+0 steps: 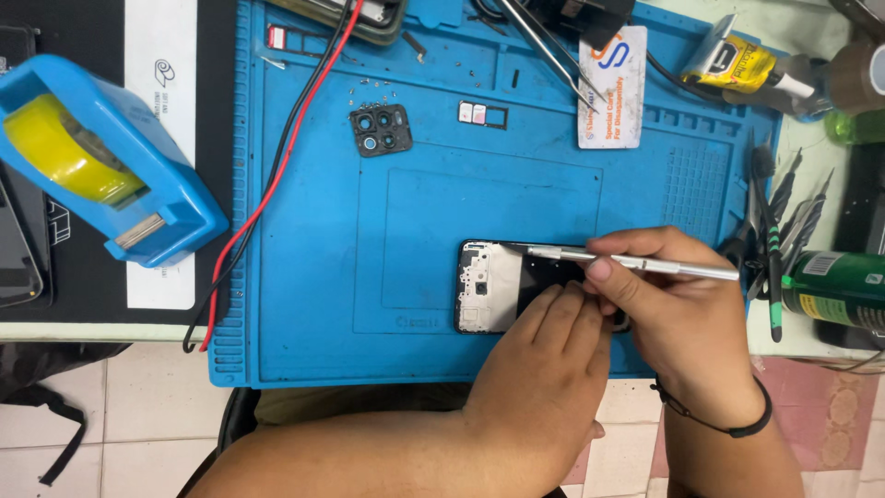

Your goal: The person removes the screen assembly from a smartphone, then applies adhesive to the phone's metal frame using a tube and spreads it with a precision tool. The screen is set aside and the frame is prepared for reassembly.

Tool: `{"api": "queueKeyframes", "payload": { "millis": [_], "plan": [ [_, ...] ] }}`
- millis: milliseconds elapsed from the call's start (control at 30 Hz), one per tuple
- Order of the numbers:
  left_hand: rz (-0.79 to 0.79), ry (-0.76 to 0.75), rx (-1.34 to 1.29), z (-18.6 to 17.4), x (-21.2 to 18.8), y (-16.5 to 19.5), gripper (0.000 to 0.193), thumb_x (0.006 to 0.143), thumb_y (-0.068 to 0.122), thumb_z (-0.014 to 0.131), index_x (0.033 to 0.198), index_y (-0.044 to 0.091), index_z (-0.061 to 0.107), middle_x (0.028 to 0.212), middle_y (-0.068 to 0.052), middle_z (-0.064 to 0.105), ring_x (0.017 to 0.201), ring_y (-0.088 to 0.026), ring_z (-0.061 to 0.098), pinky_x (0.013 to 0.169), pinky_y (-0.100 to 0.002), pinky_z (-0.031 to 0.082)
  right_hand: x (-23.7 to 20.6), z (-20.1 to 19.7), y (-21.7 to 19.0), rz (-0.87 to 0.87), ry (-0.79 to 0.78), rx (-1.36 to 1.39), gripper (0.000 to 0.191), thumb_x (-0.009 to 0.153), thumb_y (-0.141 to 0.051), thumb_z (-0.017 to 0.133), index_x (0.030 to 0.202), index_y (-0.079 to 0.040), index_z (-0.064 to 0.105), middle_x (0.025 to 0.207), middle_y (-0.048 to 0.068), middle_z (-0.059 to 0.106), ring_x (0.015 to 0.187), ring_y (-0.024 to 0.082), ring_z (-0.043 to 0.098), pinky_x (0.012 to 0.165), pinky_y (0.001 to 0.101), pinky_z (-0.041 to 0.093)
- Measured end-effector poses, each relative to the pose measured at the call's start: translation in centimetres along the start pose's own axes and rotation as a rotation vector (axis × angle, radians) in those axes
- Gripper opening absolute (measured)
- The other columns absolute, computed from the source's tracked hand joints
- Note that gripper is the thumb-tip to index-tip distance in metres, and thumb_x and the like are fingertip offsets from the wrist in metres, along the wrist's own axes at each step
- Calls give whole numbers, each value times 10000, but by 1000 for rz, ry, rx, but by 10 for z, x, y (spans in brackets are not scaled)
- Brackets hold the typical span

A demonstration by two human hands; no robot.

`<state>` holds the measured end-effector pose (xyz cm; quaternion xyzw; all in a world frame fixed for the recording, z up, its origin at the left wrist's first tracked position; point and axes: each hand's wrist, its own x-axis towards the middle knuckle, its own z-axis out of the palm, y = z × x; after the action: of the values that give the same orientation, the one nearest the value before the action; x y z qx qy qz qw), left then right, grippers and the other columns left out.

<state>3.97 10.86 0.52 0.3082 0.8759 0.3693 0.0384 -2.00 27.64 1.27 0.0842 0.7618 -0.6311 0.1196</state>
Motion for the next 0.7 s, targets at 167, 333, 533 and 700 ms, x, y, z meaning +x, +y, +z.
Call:
{"api": "queueKeyframes", "payload": {
  "millis": [167,333,533,700],
  "plan": [
    [-19,-36,-1,2,1,1,1005,663,409,832,1376,-193,460,1450,-325,441,1426,-439,358,1249,-499,220,-7,0,5,-26,18,-18,204,895,-12,767,1092,26,726,884,93,729,736,120,649,654,240,533],
    [-24,-86,-12,1,1,1,1002,695,418,823,1391,-195,445,1460,-321,429,1446,-435,337,1262,-500,197,0,6,-3,37,27,-72,213,884,-20,772,1093,9,740,844,73,721,684,89,616,600,210,492],
    [-21,-83,10,2,2,1,1011,669,428,825,1375,-188,448,1440,-337,430,1422,-455,339,1237,-504,207,2,17,-25,48,-6,-197,213,862,-42,794,1068,-3,763,798,35,699,629,68,561,541,206,448],
    [-39,-26,4,-2,1,2,1009,670,422,829,1406,-169,472,1478,-306,450,1436,-427,371,1270,-497,229,0,8,-27,17,-23,-128,202,893,-16,763,1092,15,746,842,89,698,672,110,586,569,233,464]
  ]
}}
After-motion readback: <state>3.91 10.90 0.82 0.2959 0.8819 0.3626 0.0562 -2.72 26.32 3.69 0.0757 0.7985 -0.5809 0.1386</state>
